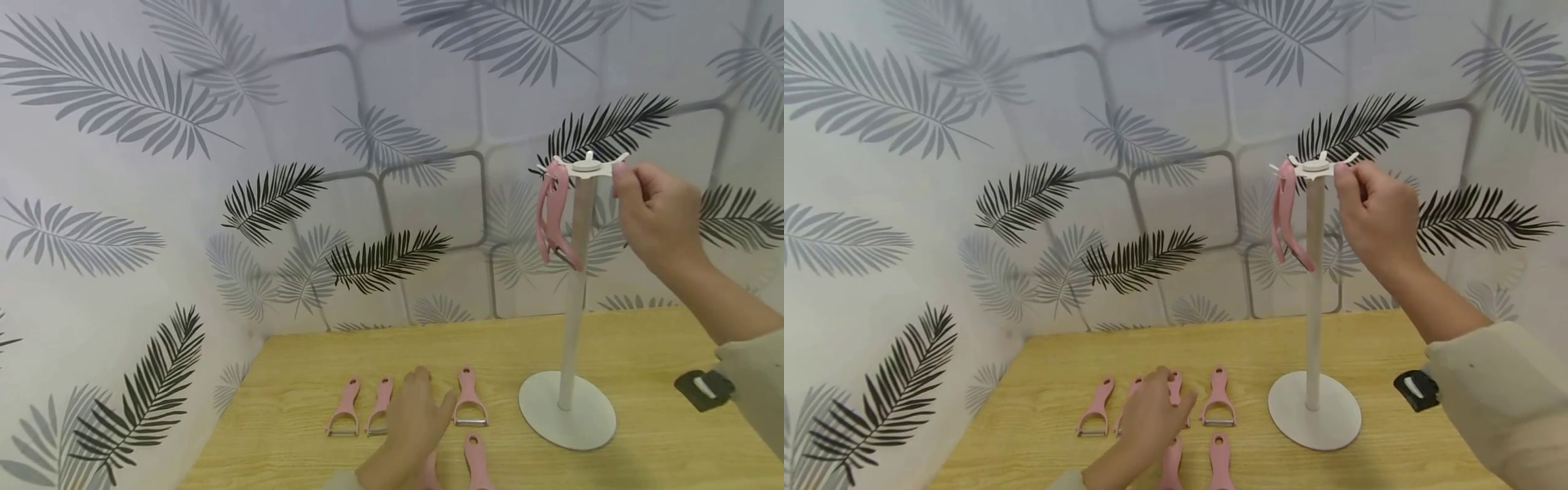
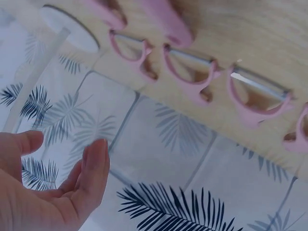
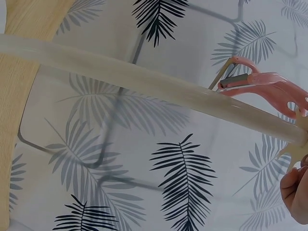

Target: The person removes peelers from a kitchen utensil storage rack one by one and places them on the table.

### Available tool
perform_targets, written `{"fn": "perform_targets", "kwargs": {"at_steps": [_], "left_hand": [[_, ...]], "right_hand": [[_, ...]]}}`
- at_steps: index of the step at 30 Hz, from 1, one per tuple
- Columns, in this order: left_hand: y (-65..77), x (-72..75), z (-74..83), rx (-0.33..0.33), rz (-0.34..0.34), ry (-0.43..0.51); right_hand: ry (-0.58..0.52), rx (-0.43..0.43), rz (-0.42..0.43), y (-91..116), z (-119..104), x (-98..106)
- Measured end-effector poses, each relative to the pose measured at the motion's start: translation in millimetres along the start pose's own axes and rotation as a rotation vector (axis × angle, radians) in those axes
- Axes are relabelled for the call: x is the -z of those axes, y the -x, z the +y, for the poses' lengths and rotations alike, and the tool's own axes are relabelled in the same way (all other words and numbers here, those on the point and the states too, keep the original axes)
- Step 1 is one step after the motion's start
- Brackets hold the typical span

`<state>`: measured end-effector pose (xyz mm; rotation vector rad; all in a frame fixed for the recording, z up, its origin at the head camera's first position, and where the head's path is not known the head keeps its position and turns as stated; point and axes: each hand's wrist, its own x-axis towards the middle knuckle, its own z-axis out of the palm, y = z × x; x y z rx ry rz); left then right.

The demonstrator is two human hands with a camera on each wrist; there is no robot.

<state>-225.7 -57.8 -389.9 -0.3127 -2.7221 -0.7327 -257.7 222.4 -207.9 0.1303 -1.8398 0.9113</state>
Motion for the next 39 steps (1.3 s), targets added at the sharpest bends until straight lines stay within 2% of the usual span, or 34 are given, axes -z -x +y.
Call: {"fn": "perform_targets", "kwargs": {"at_steps": [3,10,15,17,21,23,28,34,39], "left_hand": [[-9.6,3.6,12.3,-0.037,0.056,0.059],[-32.5,23.5,45.1,-0.213,0.199,0.158],[-48.1,38.6,81.6,-0.245,0.205,0.379],[-53.7,42.3,97.4,-0.278,0.219,0.443],[-65.5,47.1,125.1,-0.379,0.270,0.488],[-71.4,48.6,135.9,-0.408,0.294,0.516],[-84.0,50.8,153.2,-0.390,0.305,0.589],[-93.5,48.7,161.3,-0.365,0.267,0.575],[-99.9,43.0,165.5,-0.357,0.293,0.571]], "right_hand": [[0.028,0.028,0.012,0,2,1],[0.012,0.113,0.054,0,4,-3],[0.044,0.098,0.056,0,5,0],[0.050,0.083,0.050,0,6,2],[0.037,0.069,0.045,0,7,2],[0.020,0.075,0.050,0,7,2],[-0.010,0.078,0.056,0,5,0],[-0.013,0.092,0.049,0,2,-1],[-0.007,0.091,0.037,0,1,-1]]}}
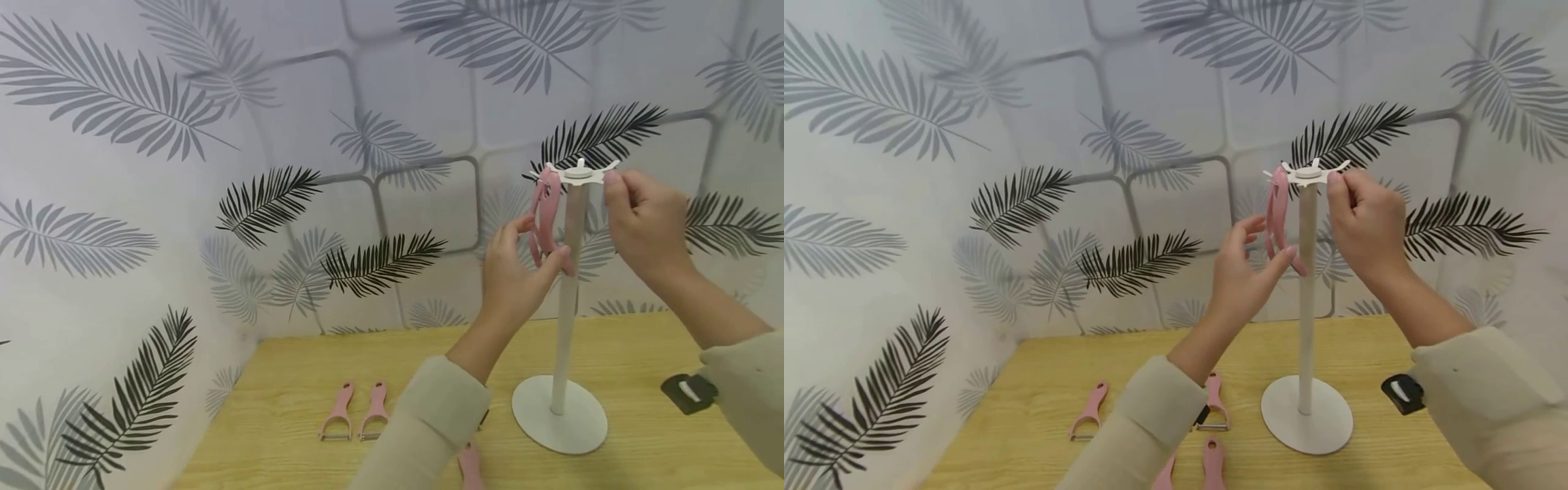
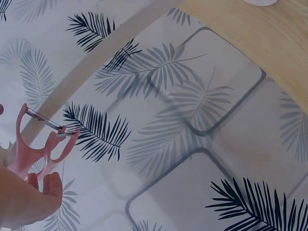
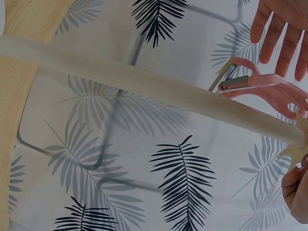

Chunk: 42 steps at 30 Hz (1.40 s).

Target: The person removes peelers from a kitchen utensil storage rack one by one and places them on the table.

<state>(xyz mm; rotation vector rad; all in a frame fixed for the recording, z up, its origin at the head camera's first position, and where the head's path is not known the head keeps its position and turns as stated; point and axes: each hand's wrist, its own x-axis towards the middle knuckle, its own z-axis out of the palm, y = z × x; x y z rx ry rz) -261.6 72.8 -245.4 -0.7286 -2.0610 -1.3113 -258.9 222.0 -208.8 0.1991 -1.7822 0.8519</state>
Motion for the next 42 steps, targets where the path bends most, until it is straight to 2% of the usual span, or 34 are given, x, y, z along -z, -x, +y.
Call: {"fn": "perform_targets", "kwargs": {"at_steps": [3,7,14,19,24,30,37,42], "left_hand": [[-2.8,-4.9,0.1,0.005,0.007,-0.051],[-5.9,-10.3,1.9,0.066,0.010,-0.078],[-13.6,-20.0,5.6,0.134,0.056,0.010],[-15.5,-17.4,6.2,0.170,0.069,0.043],[-12.9,-14.3,4.0,0.150,0.094,0.118],[-8.8,-15.7,3.1,0.148,0.099,0.111],[-10.5,-11.2,3.7,0.176,0.129,0.271],[-9.5,-8.9,5.1,0.184,0.155,0.306]], "right_hand": [[-0.006,-0.004,-0.003,0,-1,0],[-0.019,0.002,-0.013,1,-1,-1],[-0.003,-0.021,-0.004,-3,-2,2],[-0.024,-0.006,-0.002,-5,-5,0],[-0.002,-0.018,-0.019,-2,-4,-2],[0.016,-0.034,-0.015,2,-1,1],[0.009,-0.011,-0.016,1,-2,1],[0.019,-0.020,-0.032,2,-2,2]]}}
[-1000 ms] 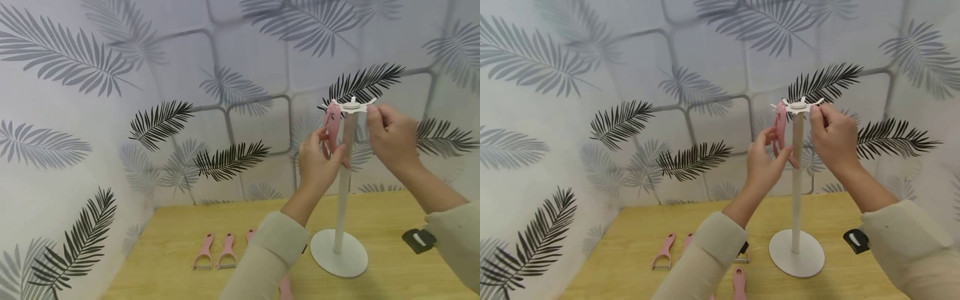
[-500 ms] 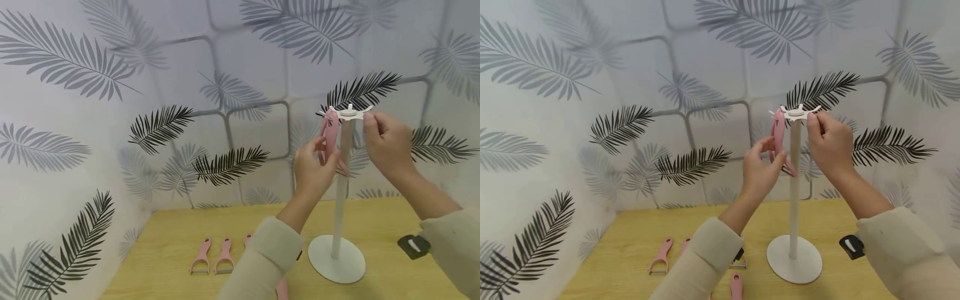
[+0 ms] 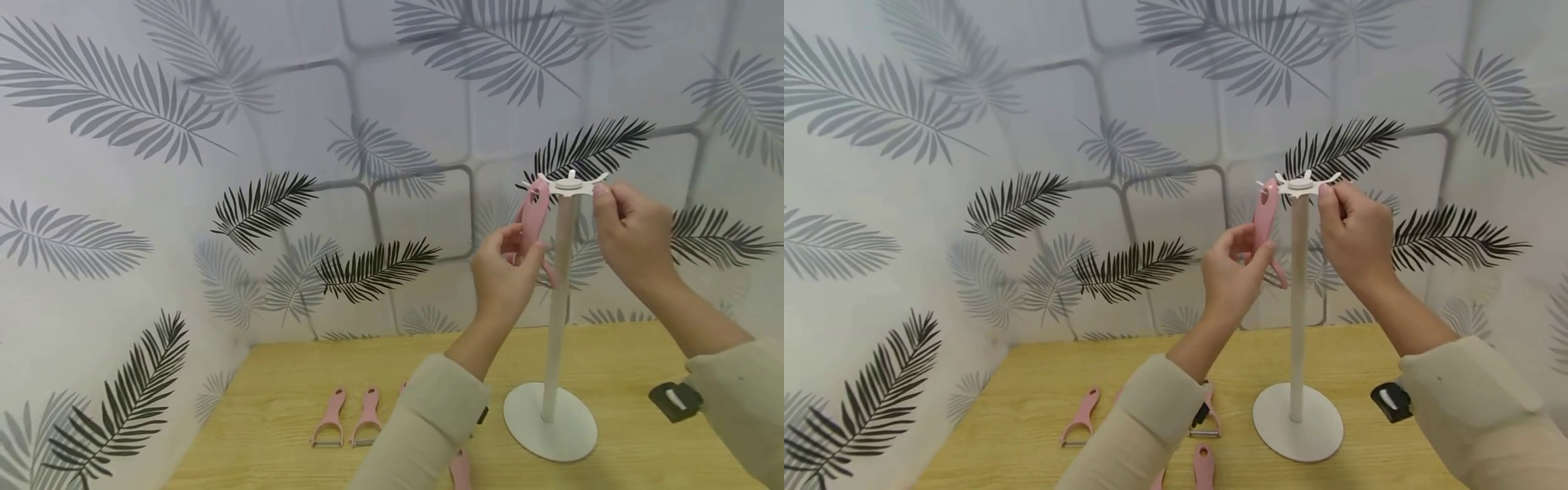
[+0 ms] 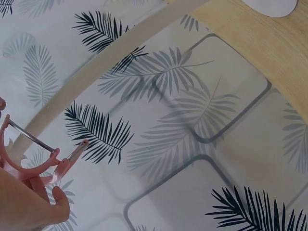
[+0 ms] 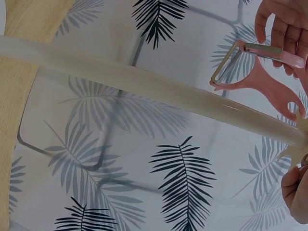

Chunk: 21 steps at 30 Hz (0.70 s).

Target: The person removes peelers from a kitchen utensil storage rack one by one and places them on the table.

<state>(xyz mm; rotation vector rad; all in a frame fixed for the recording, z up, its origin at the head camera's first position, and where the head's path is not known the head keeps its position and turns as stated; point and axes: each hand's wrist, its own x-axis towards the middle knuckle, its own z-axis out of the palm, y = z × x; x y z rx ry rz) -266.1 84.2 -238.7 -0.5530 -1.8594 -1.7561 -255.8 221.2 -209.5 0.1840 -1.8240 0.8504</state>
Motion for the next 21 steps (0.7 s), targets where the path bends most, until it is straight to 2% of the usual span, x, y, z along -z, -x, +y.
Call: {"fn": "perform_targets", "kwargs": {"at_steps": [11,14,18,21], "left_hand": [[3.2,10.5,1.7,-0.033,-0.017,0.035],[4.8,16.0,2.4,-0.061,-0.034,0.010],[7.4,25.3,-0.3,-0.134,-0.050,-0.027],[11.9,33.1,-6.7,-0.148,-0.067,-0.035]], "right_hand": [[0.000,-0.020,-0.010,0,-1,0],[0.009,-0.038,-0.016,-1,0,-1],[0.004,-0.048,-0.008,-2,2,-1],[-0.002,-0.050,0.001,-3,3,-1]]}}
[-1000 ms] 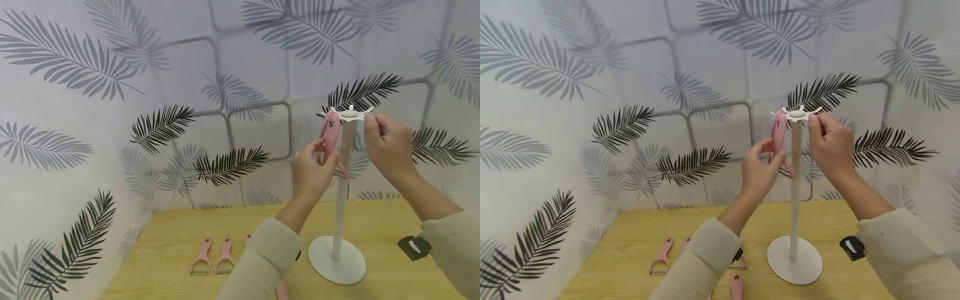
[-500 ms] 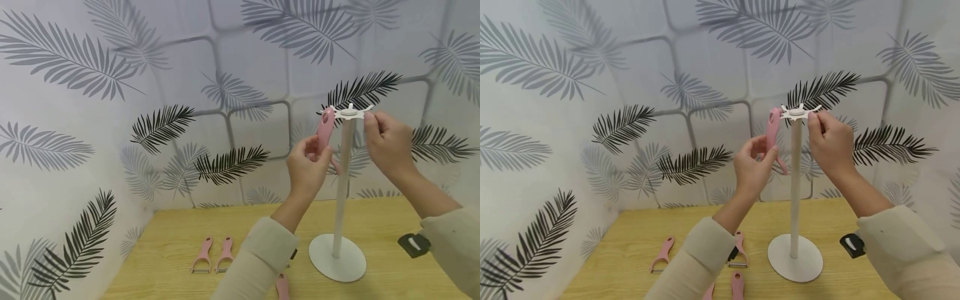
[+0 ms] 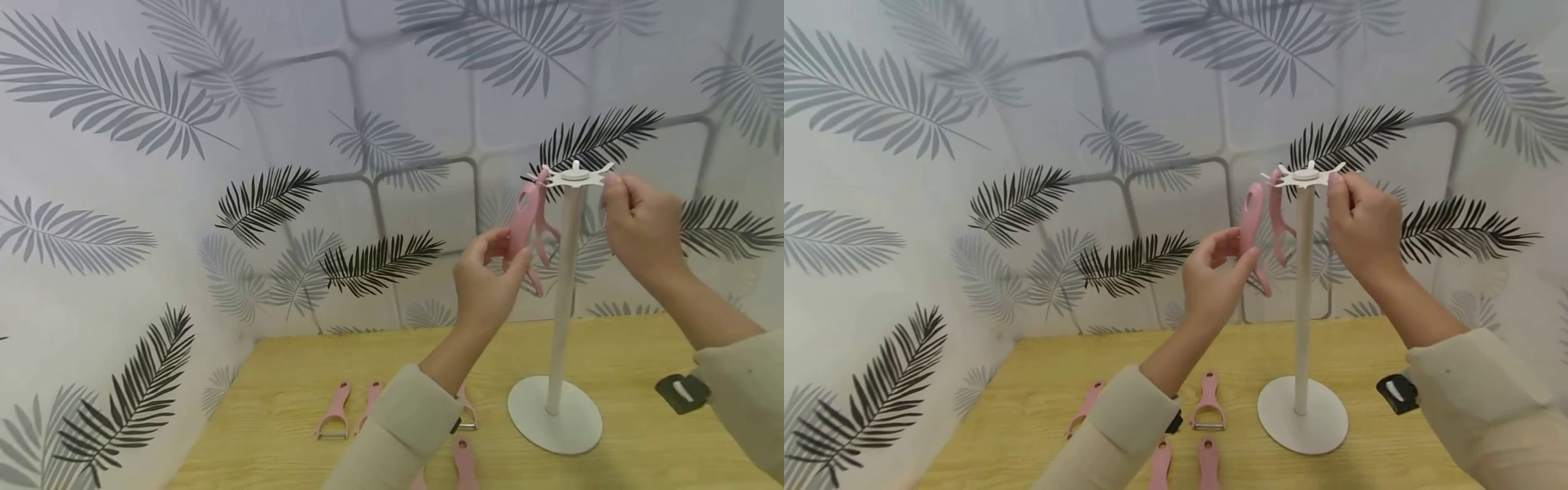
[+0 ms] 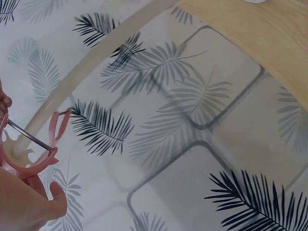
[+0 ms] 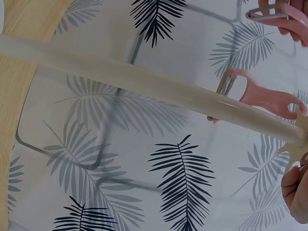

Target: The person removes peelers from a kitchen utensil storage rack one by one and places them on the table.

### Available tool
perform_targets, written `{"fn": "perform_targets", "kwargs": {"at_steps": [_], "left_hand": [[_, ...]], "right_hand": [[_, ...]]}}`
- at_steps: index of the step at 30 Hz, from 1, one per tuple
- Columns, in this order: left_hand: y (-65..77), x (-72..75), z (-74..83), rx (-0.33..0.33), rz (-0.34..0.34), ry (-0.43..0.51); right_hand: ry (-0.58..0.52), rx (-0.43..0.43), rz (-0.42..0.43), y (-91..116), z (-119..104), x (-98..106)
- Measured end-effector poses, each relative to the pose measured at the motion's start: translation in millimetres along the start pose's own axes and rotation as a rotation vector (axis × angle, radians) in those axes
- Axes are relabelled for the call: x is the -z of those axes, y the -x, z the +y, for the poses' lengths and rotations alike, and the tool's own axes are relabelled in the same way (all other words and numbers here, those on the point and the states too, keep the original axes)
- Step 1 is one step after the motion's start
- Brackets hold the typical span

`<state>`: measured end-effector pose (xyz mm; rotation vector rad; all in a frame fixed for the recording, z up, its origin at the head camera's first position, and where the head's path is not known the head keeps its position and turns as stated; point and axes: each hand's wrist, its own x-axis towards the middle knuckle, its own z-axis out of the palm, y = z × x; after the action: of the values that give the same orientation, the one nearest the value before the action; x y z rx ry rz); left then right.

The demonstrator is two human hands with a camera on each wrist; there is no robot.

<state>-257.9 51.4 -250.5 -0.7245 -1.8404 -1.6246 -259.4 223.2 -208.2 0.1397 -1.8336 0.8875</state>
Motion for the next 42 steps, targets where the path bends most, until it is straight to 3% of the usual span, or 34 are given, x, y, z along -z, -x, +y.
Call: {"fn": "perform_targets", "kwargs": {"at_steps": [7,13,20,26,33,38,42], "left_hand": [[22.9,19.5,-27.1,0.001,-0.011,-0.116],[43.0,40.6,-52.5,0.128,-0.035,-0.126],[58.0,60.9,-74.0,0.195,-0.048,-0.179],[69.4,76.7,-86.8,0.262,-0.070,-0.236],[85.8,91.3,-96.4,0.285,-0.032,-0.295],[98.4,103.7,-99.7,0.354,-0.033,-0.334],[112.4,117.0,-104.0,0.414,-0.047,-0.416]], "right_hand": [[-0.006,-0.041,-0.006,-2,1,0],[-0.032,-0.126,-0.021,-5,1,-1],[-0.123,-0.231,-0.054,-11,3,2],[-0.227,-0.320,-0.111,-15,3,5],[-0.323,-0.407,-0.156,-17,2,6],[-0.406,-0.432,-0.166,-17,2,5],[-0.503,-0.446,-0.160,-16,2,4]]}}
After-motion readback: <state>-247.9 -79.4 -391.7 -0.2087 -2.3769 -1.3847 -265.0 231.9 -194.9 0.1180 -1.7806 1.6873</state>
